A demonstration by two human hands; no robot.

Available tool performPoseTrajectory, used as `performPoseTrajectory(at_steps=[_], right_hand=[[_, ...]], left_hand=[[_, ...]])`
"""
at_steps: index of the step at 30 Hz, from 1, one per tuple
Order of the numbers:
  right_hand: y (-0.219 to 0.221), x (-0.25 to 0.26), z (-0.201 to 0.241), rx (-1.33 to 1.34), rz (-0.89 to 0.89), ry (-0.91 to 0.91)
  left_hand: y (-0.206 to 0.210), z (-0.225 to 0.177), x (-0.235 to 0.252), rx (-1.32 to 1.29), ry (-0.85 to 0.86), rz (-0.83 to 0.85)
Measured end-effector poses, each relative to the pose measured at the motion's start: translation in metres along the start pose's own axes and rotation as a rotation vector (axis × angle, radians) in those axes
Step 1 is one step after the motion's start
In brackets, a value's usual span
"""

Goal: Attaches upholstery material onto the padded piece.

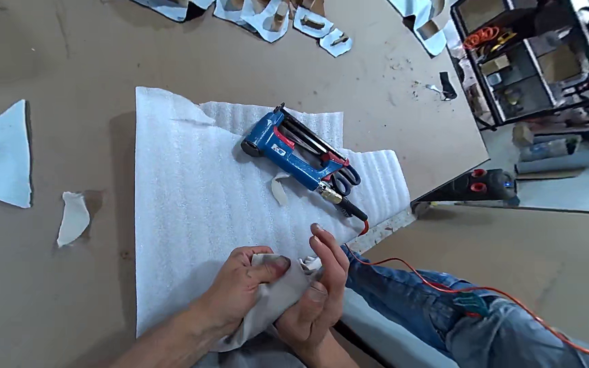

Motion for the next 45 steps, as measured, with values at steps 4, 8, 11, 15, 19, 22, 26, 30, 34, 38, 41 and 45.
performPoseTrajectory(at_steps=[4,8,11,15,19,22,26,30,34,38,41,45], right_hand=[[0.005,0.036,0.052,0.067,0.187,-0.124],[0.017,0.118,-0.013,-0.300,0.454,-0.146],[0.058,0.140,-0.086,-0.533,0.672,-0.070],[0.097,0.141,-0.112,-0.596,0.825,-0.114],[0.112,0.153,-0.102,-0.629,0.955,-0.153],[0.104,0.182,-0.080,-0.751,1.096,-0.136],[0.055,0.234,-0.029,-0.627,1.331,0.172],[0.007,0.242,0.030,-0.580,1.488,0.943],[-0.007,0.215,0.047,-0.656,1.602,1.237],[-0.007,0.194,0.039,-0.664,1.681,1.334],[-0.008,0.187,0.035,-0.664,1.694,1.386],[-0.007,0.180,0.033,-0.688,1.713,1.406]], left_hand=[[0.002,-0.001,-0.004,-0.037,-0.001,0.049],[0.002,0.007,-0.005,0.023,0.026,0.086],[0.003,0.009,-0.001,0.110,0.074,0.146],[0.001,0.009,0.005,0.361,0.100,0.226],[-0.004,0.010,0.011,0.599,0.132,0.284],[0.000,0.012,0.013,0.674,0.100,0.329],[0.003,0.016,0.016,0.691,0.065,0.381],[0.008,0.021,0.019,0.711,0.018,0.419],[0.009,0.023,0.019,0.725,-0.015,0.429],[0.008,0.024,0.018,0.712,0.018,0.431],[0.009,0.023,0.019,0.726,0.017,0.440],[0.009,0.023,0.019,0.738,0.012,0.458]])
Point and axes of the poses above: each hand's wrist, its own x-axis towards the middle knuckle, its own y-axis out of the palm, z = x × y, the point moved 4 cm from there along x, towards the middle knuckle, and after that the axes turned 7 degrees about -z, right-handed, at the moved point
